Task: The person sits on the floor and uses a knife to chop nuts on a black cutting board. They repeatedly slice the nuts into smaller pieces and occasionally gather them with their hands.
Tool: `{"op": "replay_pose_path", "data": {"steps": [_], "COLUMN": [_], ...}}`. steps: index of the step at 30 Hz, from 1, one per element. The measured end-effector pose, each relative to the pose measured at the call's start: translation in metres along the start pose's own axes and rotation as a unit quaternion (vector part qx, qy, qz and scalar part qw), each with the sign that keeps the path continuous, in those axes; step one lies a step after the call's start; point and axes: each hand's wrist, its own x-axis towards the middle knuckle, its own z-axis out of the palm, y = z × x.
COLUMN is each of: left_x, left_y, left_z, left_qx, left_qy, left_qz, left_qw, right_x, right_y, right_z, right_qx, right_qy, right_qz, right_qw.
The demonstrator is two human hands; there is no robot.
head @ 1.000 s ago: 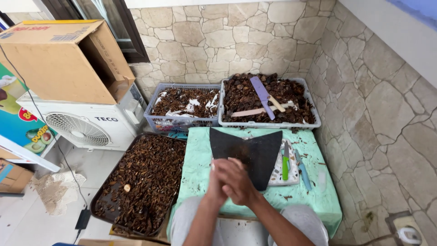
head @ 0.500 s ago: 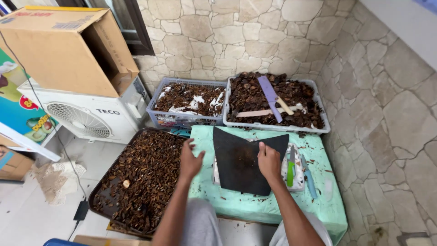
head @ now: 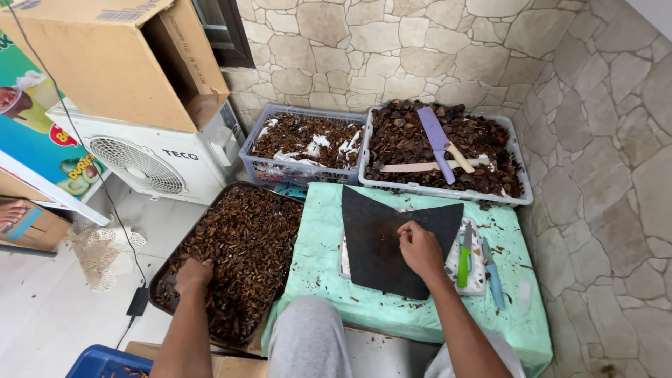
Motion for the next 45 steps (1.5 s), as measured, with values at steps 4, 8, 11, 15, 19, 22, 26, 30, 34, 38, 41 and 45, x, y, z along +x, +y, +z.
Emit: {"op": "replay_pose_path", "data": {"steps": [4, 8, 11, 15, 19, 22, 26, 30, 34, 38, 41, 45], "left_x": [-0.023, -0.066, -0.076, -0.051, -0.080, -0.103, -0.165, -0.224, -0.295, -0.331, -0.332, -0.328], "left_y": [-0.002, 0.005, 0.012, 0.026, 0.089, 0.144, 0.219, 0.280, 0.307, 0.295, 0.311, 0.315], "left_z": [-0.006, -0.021, -0.028, -0.002, -0.013, -0.005, 0.008, 0.044, 0.044, 0.049, 0.078, 0.099], "left_qx": [0.004, 0.051, 0.074, -0.009, -0.264, -0.345, -0.453, -0.515, -0.480, -0.302, -0.264, -0.235], "left_qy": [0.049, 0.075, 0.137, 0.213, 0.207, 0.184, -0.031, -0.188, -0.286, -0.126, -0.093, -0.097], "left_qz": [0.066, 0.116, 0.133, 0.124, 0.212, 0.285, 0.303, 0.293, 0.308, 0.445, 0.501, 0.540], "left_qw": [0.997, 0.989, 0.979, 0.969, 0.918, 0.875, 0.838, 0.783, 0.770, 0.833, 0.819, 0.802], "right_x": [-0.003, 0.000, -0.006, -0.006, -0.009, -0.006, -0.011, -0.010, -0.011, -0.024, -0.033, -0.014], "right_y": [-0.004, 0.000, -0.004, -0.005, -0.006, -0.001, -0.001, 0.012, 0.031, 0.050, 0.066, 0.121], "right_z": [-0.003, 0.000, -0.002, -0.003, -0.003, 0.000, 0.001, -0.006, -0.020, -0.030, -0.033, -0.014], "right_qx": [0.000, -0.002, 0.003, 0.008, 0.001, -0.006, -0.016, -0.035, -0.098, -0.147, -0.164, -0.208], "right_qy": [-0.024, -0.030, -0.033, -0.037, -0.044, -0.045, -0.032, -0.019, 0.018, 0.026, 0.030, 0.014], "right_qz": [-0.007, -0.005, -0.016, -0.015, -0.002, -0.004, 0.017, 0.046, 0.098, 0.158, 0.160, 0.177], "right_qw": [1.000, 1.000, 0.999, 0.999, 0.999, 0.999, 0.999, 0.998, 0.990, 0.976, 0.973, 0.962]}}
